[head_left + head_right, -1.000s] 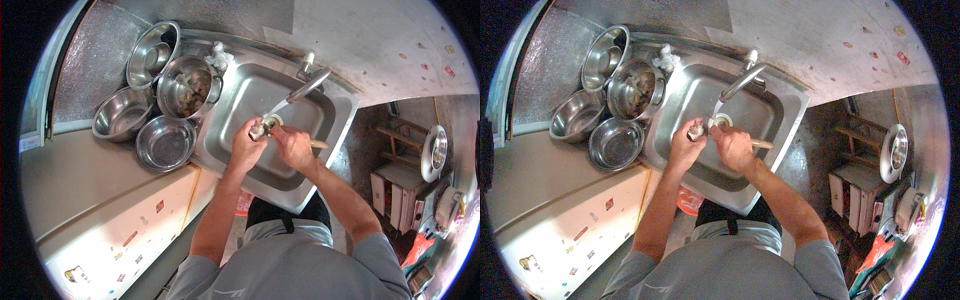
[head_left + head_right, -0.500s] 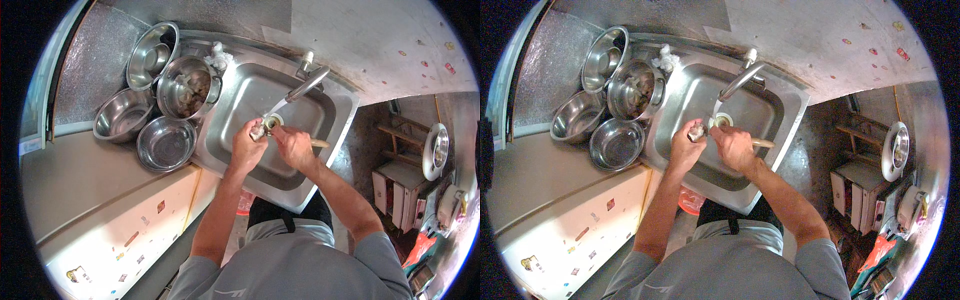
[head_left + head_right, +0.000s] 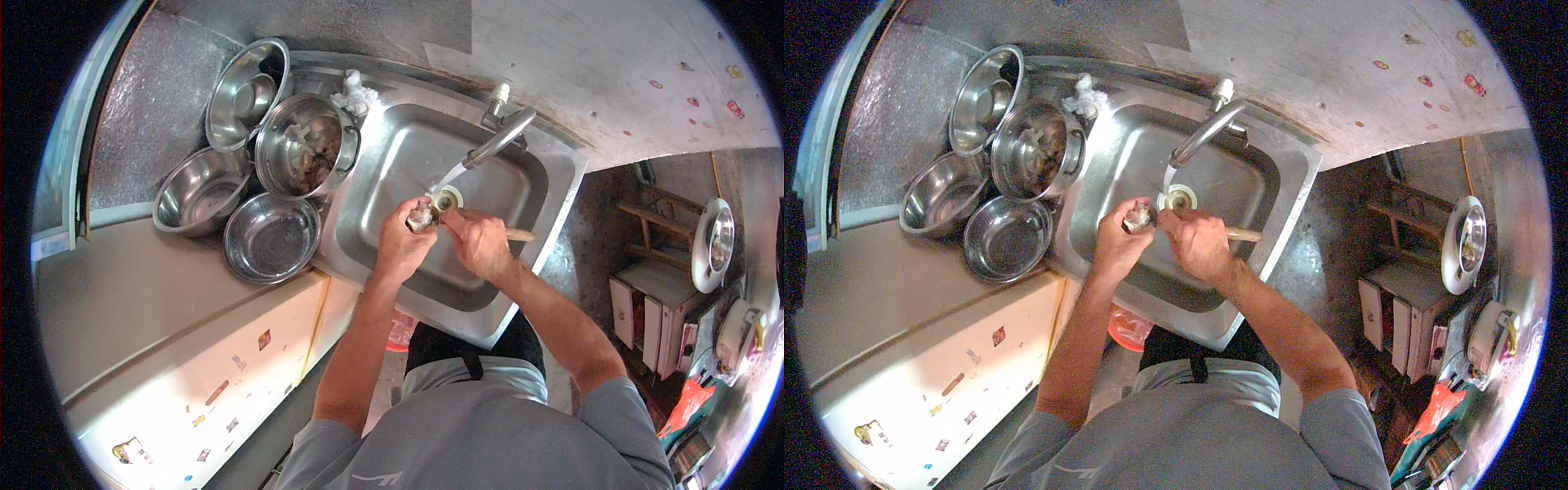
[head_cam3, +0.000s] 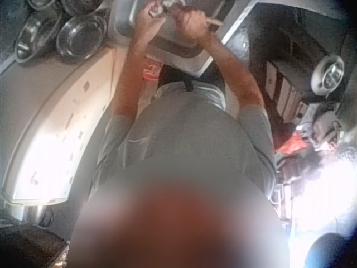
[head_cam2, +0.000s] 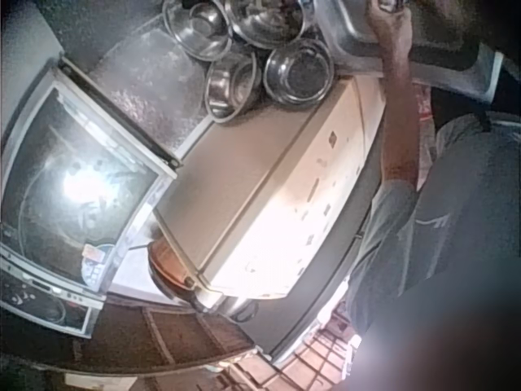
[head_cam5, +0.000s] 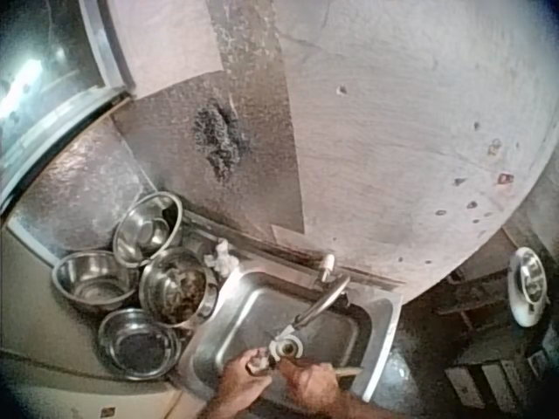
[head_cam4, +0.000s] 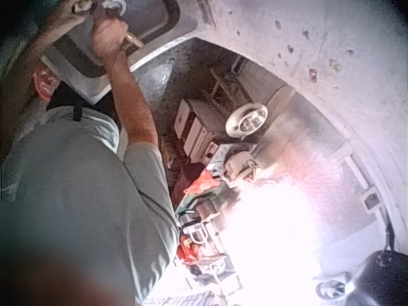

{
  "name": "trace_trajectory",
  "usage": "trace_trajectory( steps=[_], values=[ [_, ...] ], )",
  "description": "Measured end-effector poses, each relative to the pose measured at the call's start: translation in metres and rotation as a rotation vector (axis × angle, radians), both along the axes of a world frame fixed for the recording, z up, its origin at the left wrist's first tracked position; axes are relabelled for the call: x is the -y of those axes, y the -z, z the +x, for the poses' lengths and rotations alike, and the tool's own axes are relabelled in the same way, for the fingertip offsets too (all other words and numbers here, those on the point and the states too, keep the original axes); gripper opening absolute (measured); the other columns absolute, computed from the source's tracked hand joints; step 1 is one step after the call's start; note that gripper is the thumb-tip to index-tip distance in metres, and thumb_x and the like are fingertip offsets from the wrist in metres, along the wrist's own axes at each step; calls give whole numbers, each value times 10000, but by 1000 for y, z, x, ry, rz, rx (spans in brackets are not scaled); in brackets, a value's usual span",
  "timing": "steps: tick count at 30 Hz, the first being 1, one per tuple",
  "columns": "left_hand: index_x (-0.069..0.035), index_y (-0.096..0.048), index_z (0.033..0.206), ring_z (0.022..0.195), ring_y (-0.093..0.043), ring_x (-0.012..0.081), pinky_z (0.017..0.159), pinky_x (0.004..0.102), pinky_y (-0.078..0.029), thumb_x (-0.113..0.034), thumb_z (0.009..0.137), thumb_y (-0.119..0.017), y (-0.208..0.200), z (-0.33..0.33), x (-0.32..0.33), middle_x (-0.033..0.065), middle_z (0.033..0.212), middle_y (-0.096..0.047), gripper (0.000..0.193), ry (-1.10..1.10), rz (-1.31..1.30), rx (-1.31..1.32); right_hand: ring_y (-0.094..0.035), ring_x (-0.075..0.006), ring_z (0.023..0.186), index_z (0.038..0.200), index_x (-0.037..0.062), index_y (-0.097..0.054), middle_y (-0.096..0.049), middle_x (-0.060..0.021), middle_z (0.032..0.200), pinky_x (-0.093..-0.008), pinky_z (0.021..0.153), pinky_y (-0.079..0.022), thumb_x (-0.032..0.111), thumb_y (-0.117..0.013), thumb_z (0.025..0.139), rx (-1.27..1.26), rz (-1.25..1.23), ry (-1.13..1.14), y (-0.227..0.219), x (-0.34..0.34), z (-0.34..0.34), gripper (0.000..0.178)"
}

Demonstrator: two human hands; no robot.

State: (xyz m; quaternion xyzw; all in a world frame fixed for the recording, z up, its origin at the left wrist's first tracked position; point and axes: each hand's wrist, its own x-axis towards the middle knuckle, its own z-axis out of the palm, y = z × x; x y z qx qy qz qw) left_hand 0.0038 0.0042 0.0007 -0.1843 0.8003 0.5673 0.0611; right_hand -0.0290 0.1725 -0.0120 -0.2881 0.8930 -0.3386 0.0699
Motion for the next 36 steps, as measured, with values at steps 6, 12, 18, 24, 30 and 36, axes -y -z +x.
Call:
trace_trajectory(
  steps=[6,12,18,24,30,36],
  values=[
    [5,-606,1158,866,-577,83,783,231,-479,-7,777,-679,-10,-3,2,23,958,-628,389,9,143,82,-651,-381,770,978,71,-579,-661,-154,843,-472,635,-522,65,-603,855,37,-80,160,6,1,-9,126],
    [-10,-599,1182,878,-548,71,780,218,-458,-29,787,-707,-9,2,3,9,983,-605,410,-78,387,112,-645,-396,801,975,79,-554,-645,-174,847,-497,662,-520,71,-609,832,191,-174,129,-4,3,1,154],
    [-3,-604,1167,869,-554,80,786,227,-460,-20,772,-707,-1,6,4,9,985,-609,409,-127,382,87,-653,-375,779,981,89,-567,-637,-164,819,-485,659,-527,72,-619,822,98,-151,80,-5,6,4,168],
    [-11,-621,1097,861,-555,78,788,232,-461,-15,749,-726,-1,6,3,13,973,-616,364,-151,372,88,-652,-361,766,976,90,-577,-632,-144,811,-481,647,-527,82,-612,819,78,-110,133,-6,6,0,161],
    [-13,-639,1037,804,-560,76,753,234,-468,-19,738,-736,-2,7,2,0,924,-625,315,-164,345,108,-654,-353,761,957,81,-573,-632,-142,813,-465,646,-532,67,-615,798,62,-67,55,-12,5,0,165],
    [-43,-635,1046,812,-575,91,754,240,-469,-44,744,-748,-2,7,5,-3,911,-627,323,-128,298,150,-660,-335,756,925,78,-569,-630,-136,813,-454,640,-538,62,-608,778,27,-23,54,-14,4,2,152]
  ],
)
